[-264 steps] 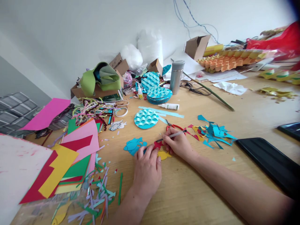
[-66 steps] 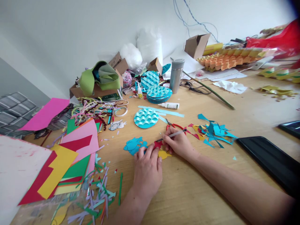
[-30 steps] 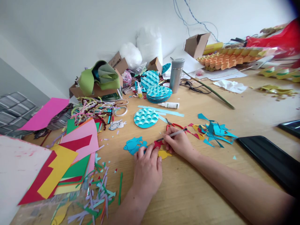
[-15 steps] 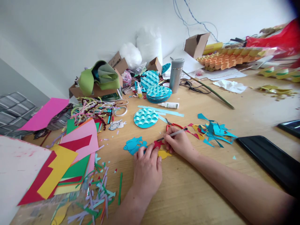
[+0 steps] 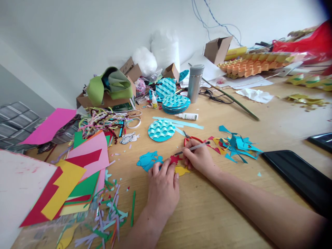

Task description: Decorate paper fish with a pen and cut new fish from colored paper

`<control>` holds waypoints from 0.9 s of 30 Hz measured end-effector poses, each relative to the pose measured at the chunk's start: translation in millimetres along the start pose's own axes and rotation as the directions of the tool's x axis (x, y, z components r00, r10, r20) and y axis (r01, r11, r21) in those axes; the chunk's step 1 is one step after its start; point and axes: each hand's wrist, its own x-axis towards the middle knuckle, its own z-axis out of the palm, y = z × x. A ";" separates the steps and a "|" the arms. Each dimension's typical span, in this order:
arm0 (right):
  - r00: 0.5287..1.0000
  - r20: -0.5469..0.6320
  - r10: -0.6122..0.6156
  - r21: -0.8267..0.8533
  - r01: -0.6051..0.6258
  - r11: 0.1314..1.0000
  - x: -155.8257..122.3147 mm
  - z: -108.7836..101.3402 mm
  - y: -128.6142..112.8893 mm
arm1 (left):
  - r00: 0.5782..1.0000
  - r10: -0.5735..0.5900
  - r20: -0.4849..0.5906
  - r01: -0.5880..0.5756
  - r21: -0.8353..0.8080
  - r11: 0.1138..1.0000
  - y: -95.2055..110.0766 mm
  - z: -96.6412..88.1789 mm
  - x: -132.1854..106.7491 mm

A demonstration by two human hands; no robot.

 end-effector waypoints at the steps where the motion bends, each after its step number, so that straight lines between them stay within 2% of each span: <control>1: 0.999 -0.023 -0.030 0.016 0.031 0.999 -0.1 -0.5 0.4 | 1.000 -0.001 0.002 0.001 -0.007 1.000 0.0 0.0 0.1; 4: 0.989 -0.094 -0.119 0.043 0.123 0.991 -0.7 -1.6 1.2 | 1.000 0.001 0.000 -0.001 -0.026 1.000 -0.5 0.8 0.1; 7: 0.986 -0.101 -0.129 0.041 0.134 0.990 -1.6 -1.8 1.3 | 1.000 0.005 -0.011 -0.006 -0.032 0.999 -1.1 1.5 0.2; 14: 0.992 -0.028 -0.123 0.062 0.125 0.990 -2.2 -1.8 0.4 | 0.999 0.008 -0.047 -0.012 -0.084 0.996 -1.4 1.2 0.7; 18: 0.986 -0.017 -0.164 0.048 0.164 0.985 -2.4 -0.9 -2.5 | 0.998 0.022 -0.056 -0.027 -0.084 0.996 -3.6 0.6 1.2; 20: 0.984 0.032 -0.174 0.038 0.173 0.984 -3.3 -0.1 -4.7 | 0.998 0.027 -0.063 -0.031 -0.065 0.997 -5.8 0.8 1.7; 24: 0.983 0.141 -0.120 0.065 0.112 0.992 -4.6 1.1 -8.1 | 0.995 0.044 -0.088 -0.047 -0.024 0.999 -10.0 3.4 2.7; 27: 0.988 0.128 -0.089 0.080 0.079 0.994 -3.6 0.3 -8.5 | 0.994 0.052 -0.095 -0.052 0.002 0.999 -11.3 5.4 3.2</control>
